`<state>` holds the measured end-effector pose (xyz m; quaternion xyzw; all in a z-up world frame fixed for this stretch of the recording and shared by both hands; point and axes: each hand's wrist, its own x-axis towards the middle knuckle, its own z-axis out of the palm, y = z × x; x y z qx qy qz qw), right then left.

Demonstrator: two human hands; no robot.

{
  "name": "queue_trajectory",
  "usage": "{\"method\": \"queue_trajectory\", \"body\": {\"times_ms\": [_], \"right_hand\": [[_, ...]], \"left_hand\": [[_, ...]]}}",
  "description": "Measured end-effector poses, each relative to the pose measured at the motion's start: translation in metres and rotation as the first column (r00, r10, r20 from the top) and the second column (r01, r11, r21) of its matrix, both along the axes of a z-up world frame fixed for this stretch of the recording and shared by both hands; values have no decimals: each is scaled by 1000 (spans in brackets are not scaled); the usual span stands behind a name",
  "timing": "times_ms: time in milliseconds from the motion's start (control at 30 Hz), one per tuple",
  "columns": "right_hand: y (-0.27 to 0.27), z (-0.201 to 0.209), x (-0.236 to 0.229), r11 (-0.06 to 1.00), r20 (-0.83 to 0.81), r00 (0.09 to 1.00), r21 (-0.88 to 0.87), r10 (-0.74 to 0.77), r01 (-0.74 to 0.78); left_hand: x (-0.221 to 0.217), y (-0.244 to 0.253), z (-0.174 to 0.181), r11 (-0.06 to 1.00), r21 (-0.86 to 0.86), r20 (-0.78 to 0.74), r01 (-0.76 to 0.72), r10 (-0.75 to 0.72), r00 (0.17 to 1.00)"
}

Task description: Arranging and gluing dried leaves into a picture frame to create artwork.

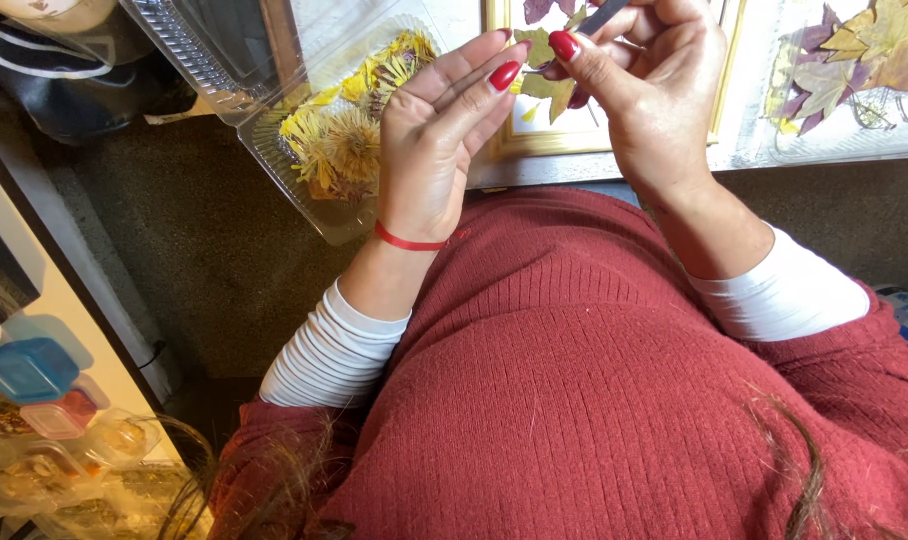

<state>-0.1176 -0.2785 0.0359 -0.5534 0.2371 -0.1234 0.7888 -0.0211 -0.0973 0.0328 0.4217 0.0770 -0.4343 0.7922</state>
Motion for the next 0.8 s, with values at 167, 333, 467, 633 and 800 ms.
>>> {"method": "queue_trajectory", "body": {"times_ms": [167,333,467,633,800], "right_hand": [[1,-4,0,1000,-15,1000,-4,-17,17],[1,-6,2,999,3,1000,-20,-31,31],[0,-3,5,999,-15,999,-38,-33,33],[-2,-11,1,999,-24,999,-45,-31,30],[-6,-30,-8,999,69,998,-51,1,2]], "left_hand": [[0,-1,-3,1000,12,41,12,-12,999],[1,-2,-5,999,-49,56,-9,11,998],[3,-2,-4,999,-45,45,-14,16,999],[4,-2,-3,999,-31,36,-19,20,999],[6,-1,-3,999,-34,41,-15,17,999]]}}
